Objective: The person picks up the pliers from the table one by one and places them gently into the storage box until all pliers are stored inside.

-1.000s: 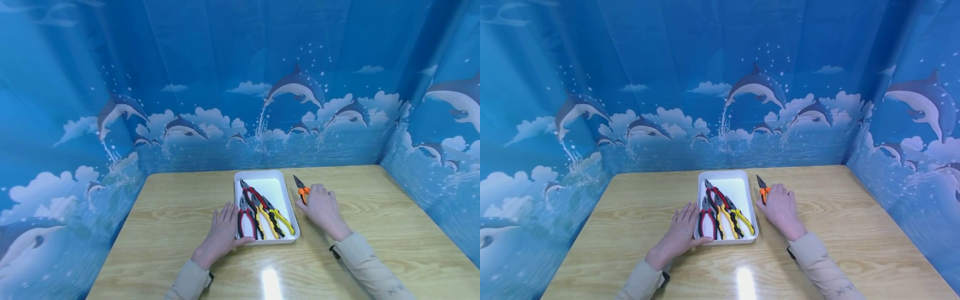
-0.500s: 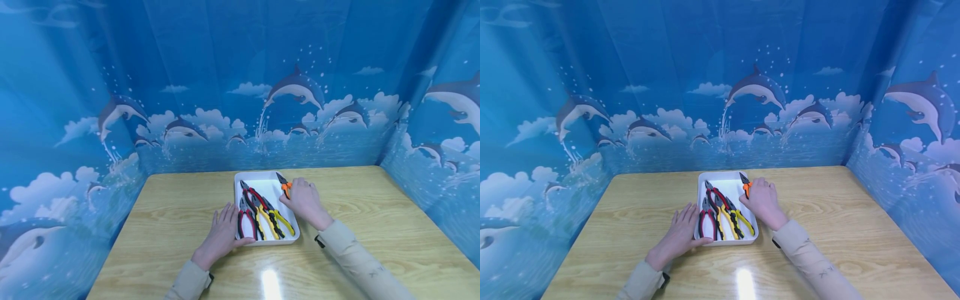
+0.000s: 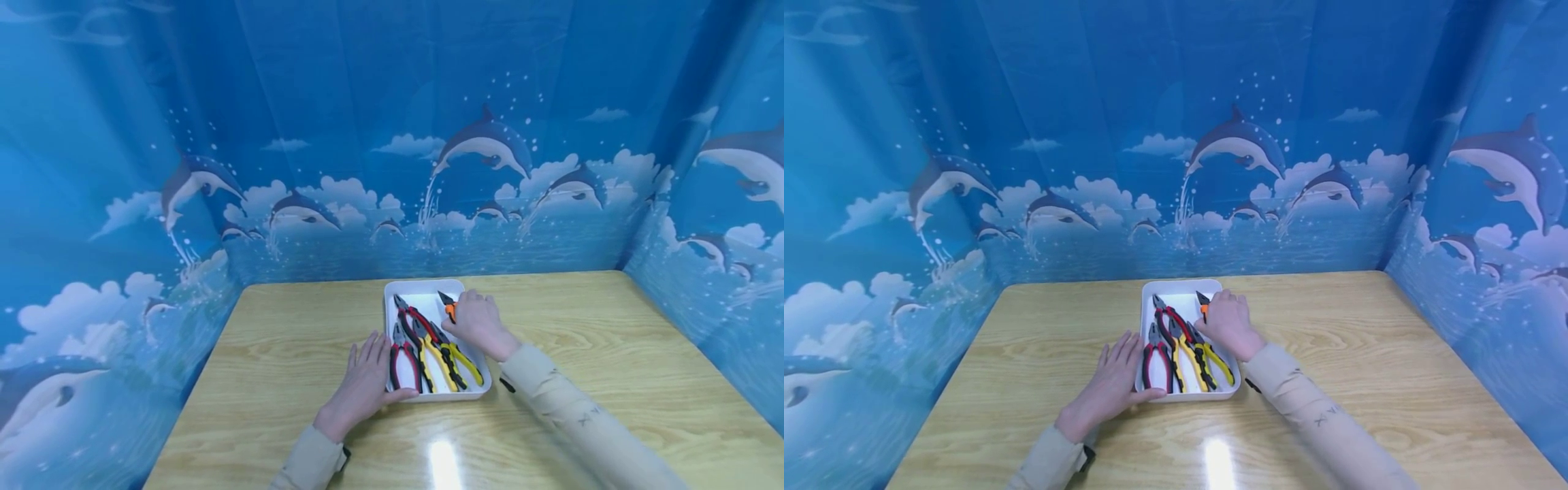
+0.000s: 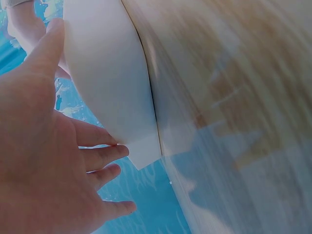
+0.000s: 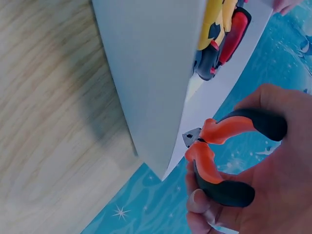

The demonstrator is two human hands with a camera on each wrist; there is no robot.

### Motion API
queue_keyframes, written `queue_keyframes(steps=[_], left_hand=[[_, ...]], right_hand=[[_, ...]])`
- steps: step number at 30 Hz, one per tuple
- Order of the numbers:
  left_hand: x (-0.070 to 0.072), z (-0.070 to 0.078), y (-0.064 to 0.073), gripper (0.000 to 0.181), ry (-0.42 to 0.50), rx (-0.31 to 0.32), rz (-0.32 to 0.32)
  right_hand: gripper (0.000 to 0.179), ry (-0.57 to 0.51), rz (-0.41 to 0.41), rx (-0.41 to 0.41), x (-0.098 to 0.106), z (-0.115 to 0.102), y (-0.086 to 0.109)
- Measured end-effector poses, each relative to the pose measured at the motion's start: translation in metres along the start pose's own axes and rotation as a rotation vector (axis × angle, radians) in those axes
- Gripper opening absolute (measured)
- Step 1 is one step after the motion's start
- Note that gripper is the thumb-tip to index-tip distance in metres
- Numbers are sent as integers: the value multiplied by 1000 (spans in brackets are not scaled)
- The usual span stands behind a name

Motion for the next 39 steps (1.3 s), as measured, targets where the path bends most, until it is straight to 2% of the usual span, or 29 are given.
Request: queue_keyframes(steps=[12, 19, 26, 36, 39], left_hand=[[1, 2, 0, 110, -11, -21, 17], [1, 2, 1, 110, -15, -15, 18], [0, 2, 0, 110, -17, -13, 7], [0, 1, 0, 111, -18, -5, 3], [0, 1, 1, 110, -20, -6, 5]], right_hand=[[52, 144, -50, 46, -14, -19, -4], [47, 120, -52, 65, -16, -21, -6], [46, 132, -50, 120, -24, -22, -1], [47, 90, -84, 98, -29, -16, -5], [43, 54, -94, 110, -25, -15, -3]])
Point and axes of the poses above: each hand's wrist, its own y-axis away from the middle knuckle, its own x-axis out of the back of the hand, z = x × y, the point moved 8 cm from there along -y, towards the middle knuckle, and after that the axes turned 13 degrees about -x, right-handed, at the moved point
